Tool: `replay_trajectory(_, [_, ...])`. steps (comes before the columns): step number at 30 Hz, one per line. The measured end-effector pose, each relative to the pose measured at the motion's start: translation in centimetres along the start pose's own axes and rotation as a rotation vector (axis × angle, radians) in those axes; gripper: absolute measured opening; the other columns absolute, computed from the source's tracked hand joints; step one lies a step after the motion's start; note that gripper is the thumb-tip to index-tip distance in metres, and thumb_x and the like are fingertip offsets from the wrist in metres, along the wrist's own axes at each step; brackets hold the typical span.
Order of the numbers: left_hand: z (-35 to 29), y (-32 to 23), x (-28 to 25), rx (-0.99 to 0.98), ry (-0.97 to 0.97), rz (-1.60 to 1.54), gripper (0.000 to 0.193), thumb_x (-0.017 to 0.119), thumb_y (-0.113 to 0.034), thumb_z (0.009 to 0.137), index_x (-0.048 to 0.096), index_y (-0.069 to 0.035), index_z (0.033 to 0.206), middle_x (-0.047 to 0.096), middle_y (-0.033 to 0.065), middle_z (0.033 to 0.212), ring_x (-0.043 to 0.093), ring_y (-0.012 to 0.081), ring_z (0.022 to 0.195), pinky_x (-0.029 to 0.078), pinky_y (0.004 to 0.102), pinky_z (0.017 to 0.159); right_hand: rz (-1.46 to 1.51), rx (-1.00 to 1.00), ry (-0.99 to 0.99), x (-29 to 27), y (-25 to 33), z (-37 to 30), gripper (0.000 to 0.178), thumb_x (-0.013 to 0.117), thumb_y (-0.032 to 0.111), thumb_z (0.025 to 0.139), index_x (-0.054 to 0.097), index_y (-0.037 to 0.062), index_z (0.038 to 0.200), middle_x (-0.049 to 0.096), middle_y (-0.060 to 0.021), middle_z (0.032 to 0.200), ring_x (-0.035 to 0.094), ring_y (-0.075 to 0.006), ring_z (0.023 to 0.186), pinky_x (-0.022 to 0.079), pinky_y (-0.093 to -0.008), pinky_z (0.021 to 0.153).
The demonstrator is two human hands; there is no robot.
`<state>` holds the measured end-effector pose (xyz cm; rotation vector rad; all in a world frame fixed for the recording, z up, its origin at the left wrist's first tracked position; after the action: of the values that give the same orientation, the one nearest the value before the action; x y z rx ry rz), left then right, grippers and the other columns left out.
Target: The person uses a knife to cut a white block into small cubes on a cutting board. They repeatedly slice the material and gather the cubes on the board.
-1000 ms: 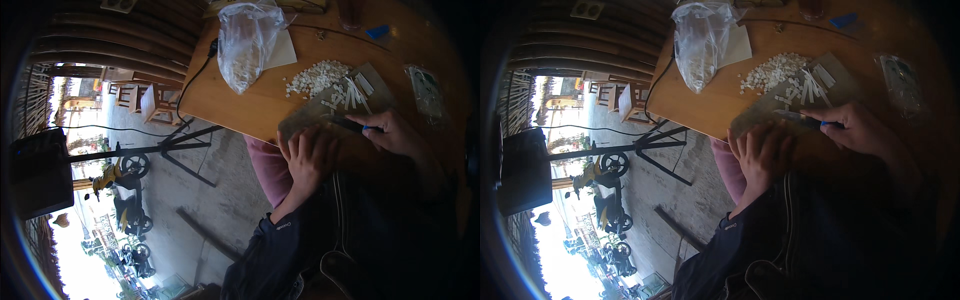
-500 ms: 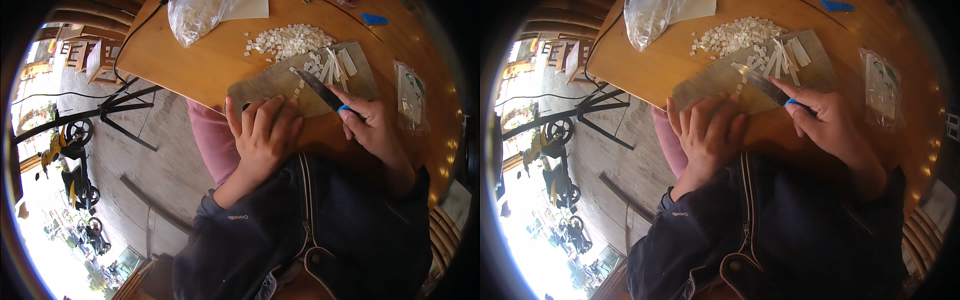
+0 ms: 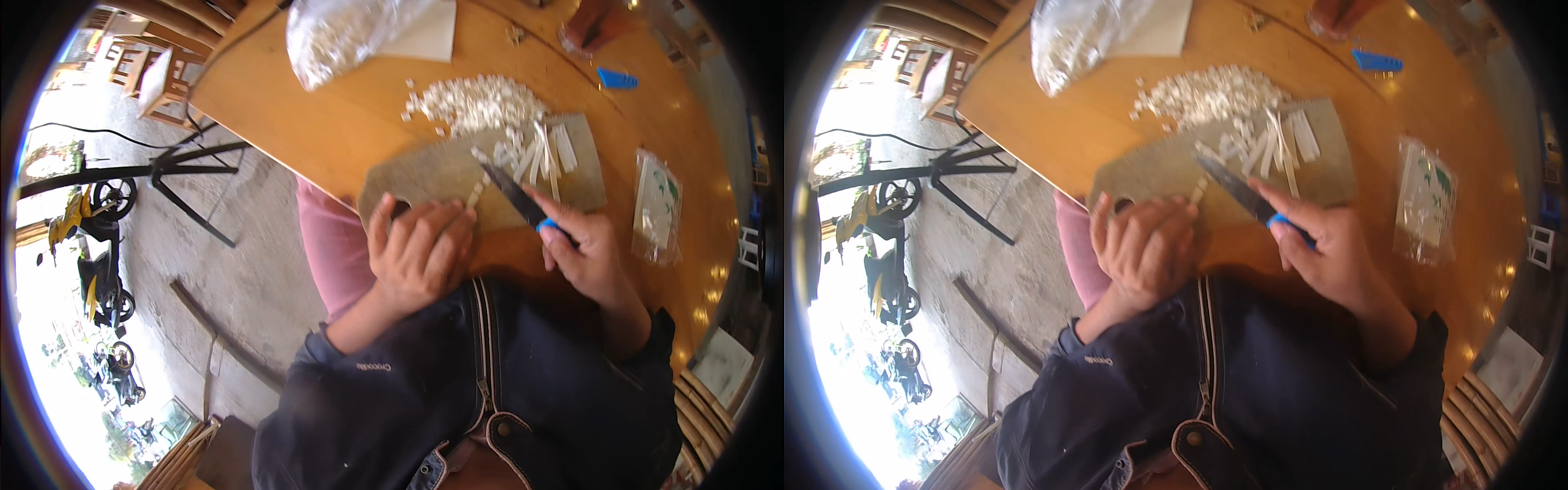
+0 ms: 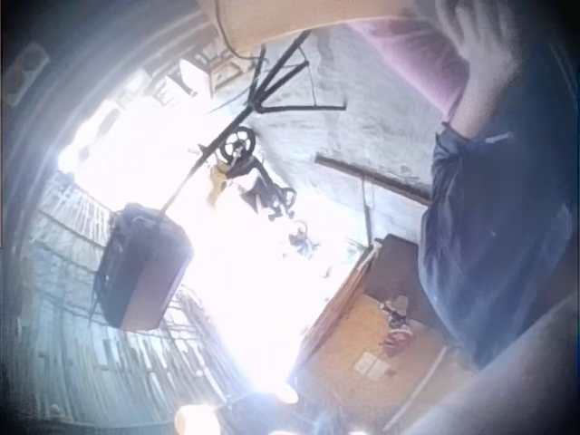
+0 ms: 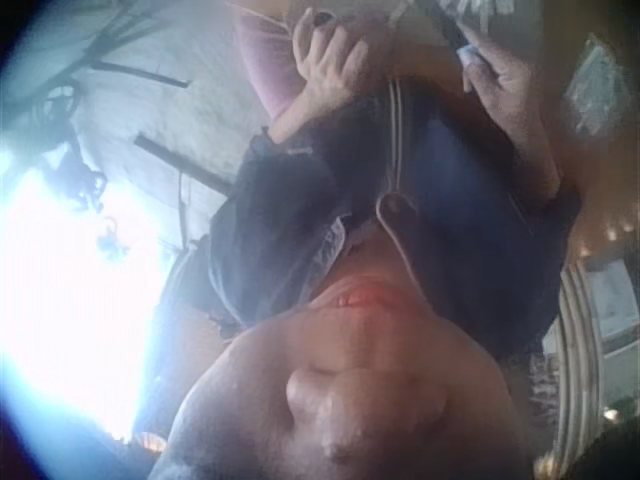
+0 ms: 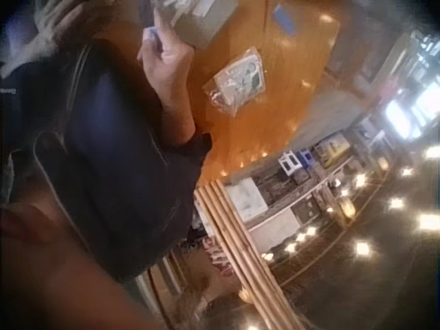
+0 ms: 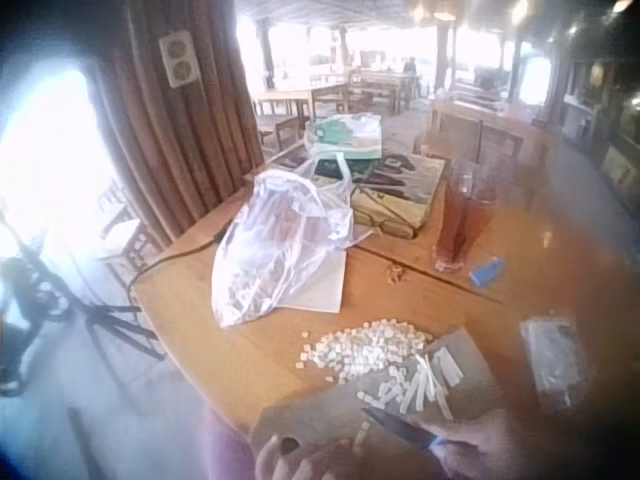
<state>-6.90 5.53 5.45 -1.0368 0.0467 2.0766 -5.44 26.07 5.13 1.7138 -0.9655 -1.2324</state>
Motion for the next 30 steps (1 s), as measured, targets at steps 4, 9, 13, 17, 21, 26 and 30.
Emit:
replay_trajectory(4, [0.0, 0.1, -0.5, 0.044, -0.024, 0.004, 0.024, 0.076, -0.016, 0.081, 0.074, -0.013, 0.105, 0.073, 0.0015, 0.106, 0.069, 0.0174, 0.095, 0.041, 0.0457, 0.109, -0.006, -0.011, 0.032, 0.0, 0.2, 0.1, 0.047, 0.057, 0.006, 0.101, 0.056, 0.0055, 0.148, 0.058, 0.0022, 0.065, 0.054, -0.0034, 0.058, 0.05, -0.0237, 0.059])
replay_trajectory(9, [-0.7, 0.9, 0.4, 0.095, -0.042, 0.004, 0.024, 0.076, -0.02, 0.083, 0.074, -0.014, 0.106, 0.073, 0.0, 0.107, 0.069, 0.0162, 0.096, 0.044, 0.0412, 0.106, 0.025, -0.045, 0.048, 0.3, -0.7, 0.6, 0.046, 0.058, 0.008, 0.101, 0.055, 0.0021, 0.147, 0.059, 0.003, 0.067, 0.056, -0.0028, 0.059, 0.051, -0.0231, 0.058])
replay_trajectory(13, [-1.0, 1.5, 0.8, 0.097, -0.07, -0.03, 0.021, 0.071, -0.024, 0.086, 0.074, -0.015, 0.106, 0.074, -0.0002, 0.109, 0.07, 0.0155, 0.097, 0.044, 0.0395, 0.105, 0.001, -0.045, 0.046, 0.3, -1.1, 0.8, 0.045, 0.059, 0.011, 0.102, 0.056, 0.0049, 0.146, 0.061, 0.003, 0.069, 0.057, -0.0033, 0.06, 0.053, -0.0235, 0.061])
replay_trajectory(17, [-2.2, 2.3, 1.3, 0.143, -0.115, 0.032, 0.022, 0.07, -0.023, 0.082, 0.075, -0.018, 0.103, 0.074, -0.0015, 0.106, 0.069, 0.0163, 0.095, 0.046, 0.0414, 0.103, 0.0, -0.122, 0.095, 0.6, -0.2, 1.3, 0.048, 0.056, 0.014, 0.104, 0.052, 0.0053, 0.151, 0.062, 0.0028, 0.071, 0.055, -0.0019, 0.061, 0.048, -0.0203, 0.058])
replay_trajectory(21, [-2.3, 2.2, 1.4, 0.165, -0.084, 0.019, 0.033, 0.077, -0.024, 0.069, 0.073, -0.015, 0.101, 0.072, 0.0075, 0.107, 0.067, 0.0248, 0.103, 0.048, 0.0484, 0.103, -0.086, -0.053, 0.022, 1.2, -0.3, 1.2, 0.046, 0.058, 0.017, 0.102, 0.056, 0.0049, 0.146, 0.063, -0.0065, 0.069, 0.061, -0.0135, 0.063, 0.053, -0.0327, 0.064])
replay_trajectory(26, [-2.7, 3.0, 1.7, 0.165, -0.105, -0.014, 0.026, 0.071, -0.025, 0.071, 0.072, -0.014, 0.095, 0.071, 0.0077, 0.105, 0.066, 0.0256, 0.099, 0.048, 0.0492, 0.102, -0.097, -0.103, 0.027, 1.5, 0.3, 1.6, 0.043, 0.056, 0.017, 0.104, 0.057, 0.0027, 0.144, 0.062, -0.0057, 0.069, 0.06, -0.0132, 0.062, 0.052, -0.0323, 0.065])
replay_trajectory(30, [-3.5, 2.7, 3.6, 0.187, -0.08, 0.062, 0.031, 0.075, -0.025, 0.071, 0.072, -0.015, 0.1, 0.071, 0.0045, 0.108, 0.066, 0.0219, 0.101, 0.046, 0.0481, 0.104, -0.153, -0.094, 0.013, 1.0, -2.3, 1.9, 0.042, 0.057, 0.018, 0.104, 0.059, 0.0021, 0.143, 0.062, -0.006, 0.069, 0.06, -0.0131, 0.063, 0.052, -0.0313, 0.065])
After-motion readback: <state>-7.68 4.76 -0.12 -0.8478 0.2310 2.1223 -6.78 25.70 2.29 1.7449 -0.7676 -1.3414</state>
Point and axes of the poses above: each hand's wrist, its own z-axis towards the middle knuckle, its own x-axis out of the palm, y = z × x, the point moved 7 cm from there along z, towards the middle knuckle
